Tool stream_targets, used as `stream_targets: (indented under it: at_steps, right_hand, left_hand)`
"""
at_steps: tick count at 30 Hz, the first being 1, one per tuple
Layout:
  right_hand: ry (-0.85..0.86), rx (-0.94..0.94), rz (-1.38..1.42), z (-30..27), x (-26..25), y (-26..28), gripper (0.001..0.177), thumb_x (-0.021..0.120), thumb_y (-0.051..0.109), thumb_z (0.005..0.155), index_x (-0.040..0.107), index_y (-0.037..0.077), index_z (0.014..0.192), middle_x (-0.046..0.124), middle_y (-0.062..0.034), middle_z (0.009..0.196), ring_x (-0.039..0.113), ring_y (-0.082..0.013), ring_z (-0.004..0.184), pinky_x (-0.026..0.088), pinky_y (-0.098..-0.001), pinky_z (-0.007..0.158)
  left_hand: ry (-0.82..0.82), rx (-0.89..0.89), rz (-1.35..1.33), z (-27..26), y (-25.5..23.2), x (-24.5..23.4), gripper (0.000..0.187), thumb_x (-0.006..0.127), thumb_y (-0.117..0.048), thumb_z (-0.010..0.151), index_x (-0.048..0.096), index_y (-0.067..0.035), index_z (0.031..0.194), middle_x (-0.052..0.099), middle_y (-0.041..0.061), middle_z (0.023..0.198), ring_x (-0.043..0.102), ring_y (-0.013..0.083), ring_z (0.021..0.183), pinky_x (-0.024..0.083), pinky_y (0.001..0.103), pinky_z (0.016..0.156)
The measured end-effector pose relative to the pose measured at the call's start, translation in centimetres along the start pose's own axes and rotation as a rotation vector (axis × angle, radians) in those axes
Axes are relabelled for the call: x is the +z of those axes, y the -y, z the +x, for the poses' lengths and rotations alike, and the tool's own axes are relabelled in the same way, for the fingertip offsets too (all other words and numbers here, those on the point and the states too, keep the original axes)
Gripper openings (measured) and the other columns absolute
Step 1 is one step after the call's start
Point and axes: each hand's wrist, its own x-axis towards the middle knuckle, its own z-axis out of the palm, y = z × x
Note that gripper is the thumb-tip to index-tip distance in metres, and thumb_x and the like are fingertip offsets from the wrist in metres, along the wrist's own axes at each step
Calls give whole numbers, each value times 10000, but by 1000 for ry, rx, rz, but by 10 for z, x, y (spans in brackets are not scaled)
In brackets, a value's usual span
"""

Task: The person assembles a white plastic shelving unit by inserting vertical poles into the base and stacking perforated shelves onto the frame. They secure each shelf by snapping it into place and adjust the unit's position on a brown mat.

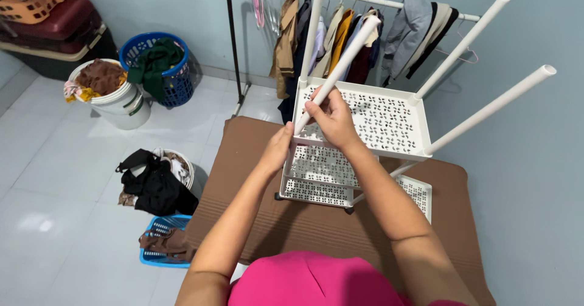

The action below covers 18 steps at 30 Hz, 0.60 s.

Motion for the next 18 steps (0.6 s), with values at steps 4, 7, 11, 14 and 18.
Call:
stream_targets:
  at_steps: [4,7,11,14,18]
  right_hand:
    - [19,2,-338,-2,2,10,254,701,128,984,567,27,1174,671,-59,997,687,-123,878,586,-280,724]
    - [27,26,-447,-3,9,20,264,719,168,955,605,32,1151,690,-62,984,696,-124,864,588,-280,719]
    - [69,-77,-546,-1,18,31,248,742,174,923,658,17,1095,720,-88,917,715,-160,811,582,-306,720]
    - [102,-85,-571,-7,27,38,240,737,186,926,660,5,1062,716,-100,878,718,-174,752,586,-306,695]
    - [79,-80,-549,-7,31,42,232,730,196,932,667,8,1053,721,-96,852,724,-188,727,585,-312,673]
  left_hand:
    - [126,-74,-198,2,7,4,614,339,-552,1079,627,-35,1245,644,8,919,596,109,856,475,262,783]
    - [130,-60,-148,8,22,3,612,311,-575,1068,628,-56,1139,582,-9,777,534,97,710,444,250,657]
    - [112,32,-42,15,46,2,689,253,-634,1063,595,-41,988,573,-10,742,526,93,677,446,256,633]
    - [98,81,9,15,56,1,725,233,-674,1019,599,-50,977,551,-3,722,509,103,655,420,271,600]
    - [111,127,14,14,55,1,786,213,-711,1020,587,-22,959,548,9,733,515,114,672,418,278,610]
